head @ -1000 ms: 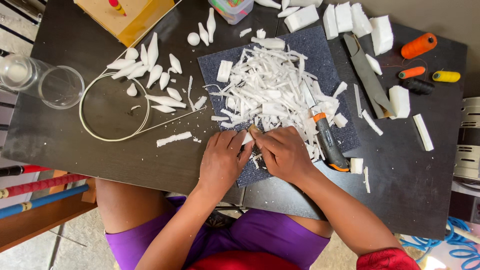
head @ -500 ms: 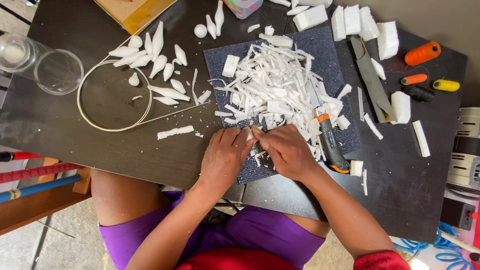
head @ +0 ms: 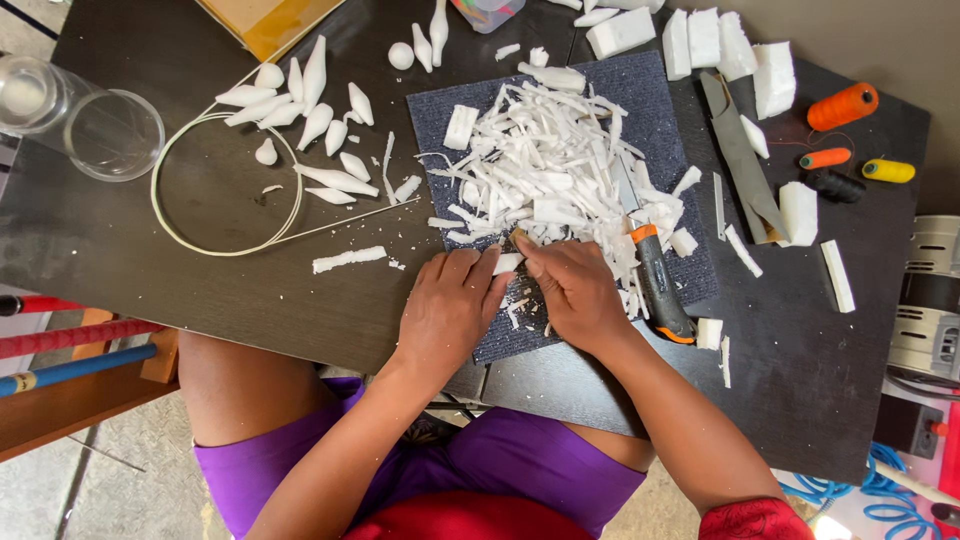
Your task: The person uses a small knife to carve a white foam piece into a tapered shape. They repeatedly rotate the piece and shave off thin layers while working over a dark mat. Shavings accumulate on the mat as the piece gradually becomes more refined.
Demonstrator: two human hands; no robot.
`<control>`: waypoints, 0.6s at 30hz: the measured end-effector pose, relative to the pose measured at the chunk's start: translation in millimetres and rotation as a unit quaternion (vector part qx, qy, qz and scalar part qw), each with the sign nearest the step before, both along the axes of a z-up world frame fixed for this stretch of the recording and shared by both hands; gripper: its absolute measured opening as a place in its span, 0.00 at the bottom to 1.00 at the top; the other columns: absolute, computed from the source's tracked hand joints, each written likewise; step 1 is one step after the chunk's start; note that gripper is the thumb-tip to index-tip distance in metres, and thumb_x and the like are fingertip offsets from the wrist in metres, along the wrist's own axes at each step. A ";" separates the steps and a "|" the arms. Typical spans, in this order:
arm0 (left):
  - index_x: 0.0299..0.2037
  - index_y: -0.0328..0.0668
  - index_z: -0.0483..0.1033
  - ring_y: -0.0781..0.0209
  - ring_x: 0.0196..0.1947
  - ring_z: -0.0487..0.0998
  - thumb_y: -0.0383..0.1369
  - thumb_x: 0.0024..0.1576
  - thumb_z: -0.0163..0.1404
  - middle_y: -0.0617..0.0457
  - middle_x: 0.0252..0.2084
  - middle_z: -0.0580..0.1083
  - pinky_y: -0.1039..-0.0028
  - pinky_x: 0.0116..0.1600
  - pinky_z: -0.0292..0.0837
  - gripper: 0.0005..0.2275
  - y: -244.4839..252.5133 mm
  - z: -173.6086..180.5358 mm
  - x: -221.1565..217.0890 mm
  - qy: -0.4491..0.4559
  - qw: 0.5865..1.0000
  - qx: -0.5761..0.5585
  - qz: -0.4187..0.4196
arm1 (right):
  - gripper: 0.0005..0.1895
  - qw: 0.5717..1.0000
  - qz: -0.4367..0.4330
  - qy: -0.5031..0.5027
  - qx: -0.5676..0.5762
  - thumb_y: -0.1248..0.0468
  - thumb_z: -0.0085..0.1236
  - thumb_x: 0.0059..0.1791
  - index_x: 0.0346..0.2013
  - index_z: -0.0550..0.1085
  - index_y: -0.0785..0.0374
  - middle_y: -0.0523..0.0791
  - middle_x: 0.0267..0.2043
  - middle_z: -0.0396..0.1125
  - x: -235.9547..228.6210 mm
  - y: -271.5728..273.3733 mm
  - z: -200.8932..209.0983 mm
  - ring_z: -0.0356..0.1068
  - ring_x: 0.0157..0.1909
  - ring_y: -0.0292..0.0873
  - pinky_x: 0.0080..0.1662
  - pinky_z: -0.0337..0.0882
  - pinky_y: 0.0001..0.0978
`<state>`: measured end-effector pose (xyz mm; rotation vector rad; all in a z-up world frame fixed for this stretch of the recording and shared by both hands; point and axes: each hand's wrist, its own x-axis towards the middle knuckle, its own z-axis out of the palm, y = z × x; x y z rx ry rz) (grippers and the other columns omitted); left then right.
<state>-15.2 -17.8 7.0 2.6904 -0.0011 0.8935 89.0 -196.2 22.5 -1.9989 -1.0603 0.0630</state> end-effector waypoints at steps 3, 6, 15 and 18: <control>0.51 0.38 0.81 0.47 0.36 0.78 0.41 0.60 0.57 0.46 0.39 0.72 0.62 0.39 0.74 0.16 -1.1 9.1 -0.7 0.003 1.000 -0.017 0.000 | 0.15 0.997 -0.020 0.059 0.036 0.67 0.47 0.59 0.61 0.74 0.60 0.46 0.39 0.75 -5.0 6.8 19.1 0.75 0.45 0.54 0.51 0.68 0.47; 0.57 0.39 0.78 0.46 0.38 0.79 0.39 0.60 0.57 0.45 0.42 0.73 0.62 0.41 0.75 0.18 -2.9 17.3 0.9 0.002 1.000 -0.022 -0.004 | 0.16 0.997 -0.034 0.054 0.038 0.66 0.51 0.58 0.60 0.76 0.57 0.46 0.43 0.76 -3.8 4.8 18.4 0.75 0.46 0.54 0.50 0.68 0.46; 0.51 0.47 0.81 0.51 0.37 0.81 0.36 0.61 0.57 0.51 0.39 0.76 0.67 0.40 0.76 0.10 3.3 14.5 -1.8 0.003 0.997 -0.074 -0.037 | 0.17 0.996 -0.041 0.064 0.053 0.67 0.52 0.57 0.61 0.76 0.60 0.48 0.38 0.76 -4.2 2.9 14.5 0.76 0.45 0.57 0.52 0.69 0.46; 0.49 0.45 0.82 0.51 0.39 0.82 0.34 0.59 0.58 0.49 0.40 0.77 0.66 0.43 0.78 0.10 2.5 11.9 0.2 -0.013 0.998 -0.062 -0.023 | 0.17 0.994 -0.044 0.076 0.060 0.66 0.51 0.58 0.61 0.76 0.60 0.48 0.37 0.77 -4.2 2.5 16.5 0.76 0.42 0.57 0.51 0.69 0.47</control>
